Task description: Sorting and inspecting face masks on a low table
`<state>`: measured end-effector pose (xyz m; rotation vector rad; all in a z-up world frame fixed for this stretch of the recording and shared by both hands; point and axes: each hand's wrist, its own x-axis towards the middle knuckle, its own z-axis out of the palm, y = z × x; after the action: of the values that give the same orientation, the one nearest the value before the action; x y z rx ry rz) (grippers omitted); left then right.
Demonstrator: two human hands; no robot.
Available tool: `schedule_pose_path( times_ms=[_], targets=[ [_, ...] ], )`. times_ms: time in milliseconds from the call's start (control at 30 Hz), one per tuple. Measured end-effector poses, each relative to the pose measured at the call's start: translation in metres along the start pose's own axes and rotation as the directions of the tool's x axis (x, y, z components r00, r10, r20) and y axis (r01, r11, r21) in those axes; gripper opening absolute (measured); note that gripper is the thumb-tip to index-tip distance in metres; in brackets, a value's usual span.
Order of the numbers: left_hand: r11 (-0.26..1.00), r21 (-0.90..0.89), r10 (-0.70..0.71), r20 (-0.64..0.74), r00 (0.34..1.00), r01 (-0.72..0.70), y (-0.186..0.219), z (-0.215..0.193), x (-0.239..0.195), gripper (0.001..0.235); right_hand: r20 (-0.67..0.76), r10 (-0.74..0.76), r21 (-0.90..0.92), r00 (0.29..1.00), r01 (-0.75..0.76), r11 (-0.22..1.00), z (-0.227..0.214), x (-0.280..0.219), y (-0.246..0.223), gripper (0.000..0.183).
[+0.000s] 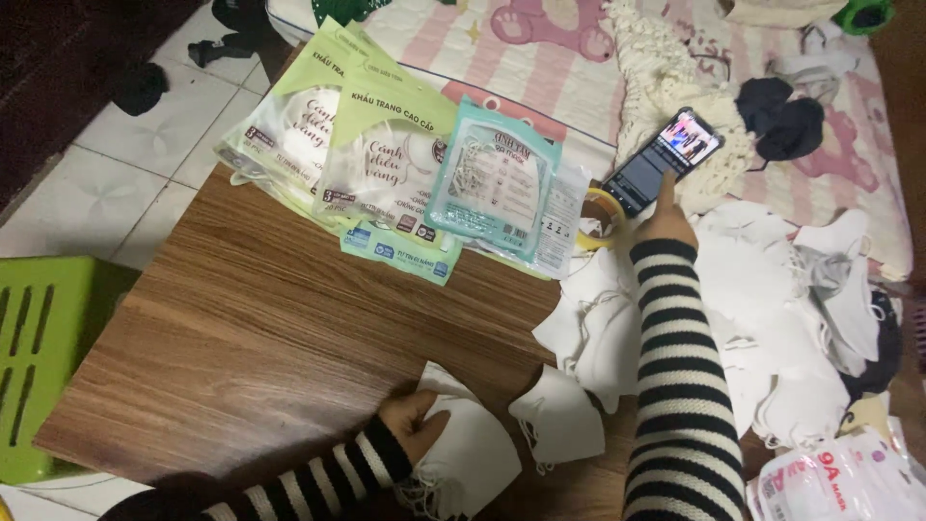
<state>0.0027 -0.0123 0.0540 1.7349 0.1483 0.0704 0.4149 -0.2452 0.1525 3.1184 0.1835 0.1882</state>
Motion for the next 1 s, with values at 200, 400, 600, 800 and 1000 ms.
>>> schedule_pose_path(
  times_ms=[200,400,600,800,1000],
  targets=[
    [0.996,0.055,-0.074,-0.009,0.997,0.074,-0.005,0.002,-0.001,0.002,0.084,0.018,0.049,0.996,-0.023,0.999,-0.01,-0.029,0.002,0.076],
    [0.989,0.105,-0.108,0.009,0.994,0.107,-0.024,0.009,0.004,0.019,-0.009,-0.243,0.248,0.97,0.238,0.939,-0.011,-0.131,0.012,0.041],
    [0.997,-0.019,0.07,-0.072,0.995,-0.072,-0.078,0.032,0.016,0.012,0.269,-0.248,0.185,0.931,0.202,0.962,0.0,-0.265,0.029,0.049],
    [0.994,-0.011,0.108,-0.051,0.993,-0.109,-0.095,0.036,0.033,0.013,0.406,-0.034,-0.077,0.913,0.071,0.994,0.036,-0.307,0.04,0.076],
    [0.98,-0.09,-0.18,0.012,0.984,0.18,-0.01,0.004,0.011,0.02,0.361,-0.006,-0.031,0.932,0.018,0.999,0.005,-0.317,0.018,0.078]
  ],
)
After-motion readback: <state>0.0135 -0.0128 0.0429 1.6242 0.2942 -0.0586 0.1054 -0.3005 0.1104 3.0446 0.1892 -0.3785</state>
